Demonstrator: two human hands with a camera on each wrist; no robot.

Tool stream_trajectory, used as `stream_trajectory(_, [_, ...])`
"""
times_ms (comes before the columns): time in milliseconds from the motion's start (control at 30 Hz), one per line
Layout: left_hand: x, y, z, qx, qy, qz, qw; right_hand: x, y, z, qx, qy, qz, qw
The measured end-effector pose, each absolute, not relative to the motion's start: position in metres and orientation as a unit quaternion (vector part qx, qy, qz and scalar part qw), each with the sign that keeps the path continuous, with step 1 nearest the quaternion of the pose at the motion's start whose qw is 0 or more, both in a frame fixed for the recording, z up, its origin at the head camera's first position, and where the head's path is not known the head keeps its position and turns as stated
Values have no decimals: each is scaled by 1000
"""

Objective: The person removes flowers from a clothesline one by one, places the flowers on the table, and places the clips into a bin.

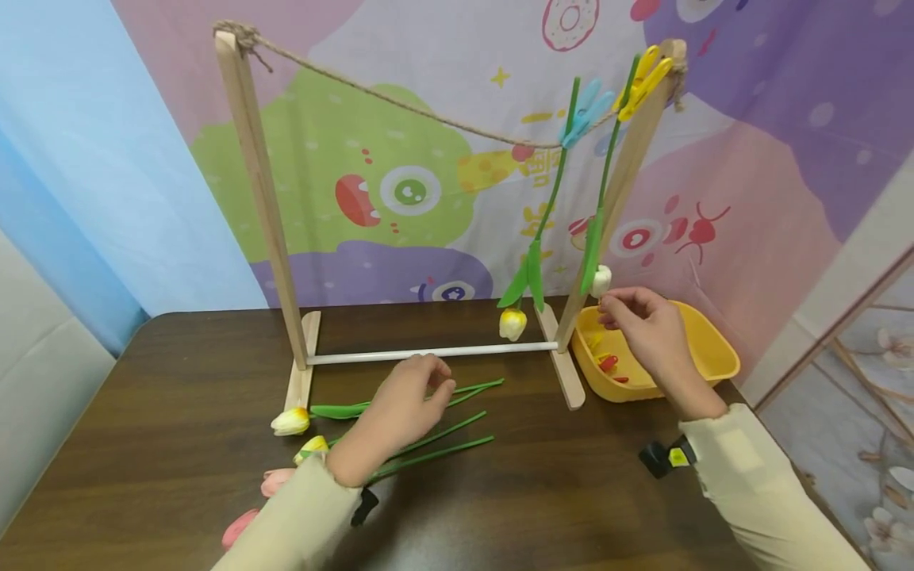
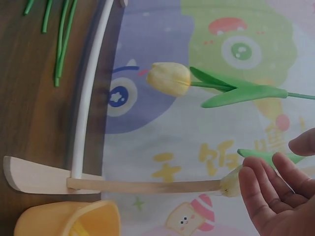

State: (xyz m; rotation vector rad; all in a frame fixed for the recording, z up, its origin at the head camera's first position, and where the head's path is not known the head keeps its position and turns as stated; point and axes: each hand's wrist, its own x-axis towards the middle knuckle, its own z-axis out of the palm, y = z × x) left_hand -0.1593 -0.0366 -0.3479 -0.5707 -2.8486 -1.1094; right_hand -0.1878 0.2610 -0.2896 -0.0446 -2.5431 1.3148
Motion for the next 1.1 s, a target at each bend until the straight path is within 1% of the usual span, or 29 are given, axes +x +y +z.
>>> stream_trajectory(267, [-167, -35, -329, -174, -893, -412, 56, -187, 256, -280, -6, -869, 465, 169])
stream_trajectory(467, [-171, -30, -317, -178, -861, -471, 75, -189, 251, -272, 9, -856, 483, 185])
stream_trajectory(867, [-180, -14, -292, -184, -822, -529, 103, -192, 244, -257, 33, -833, 512, 207])
stream_trajectory(1100, [-187, -7, -280, -182, -810, -548, 102, -194, 238, -243, 51, -823, 518, 227])
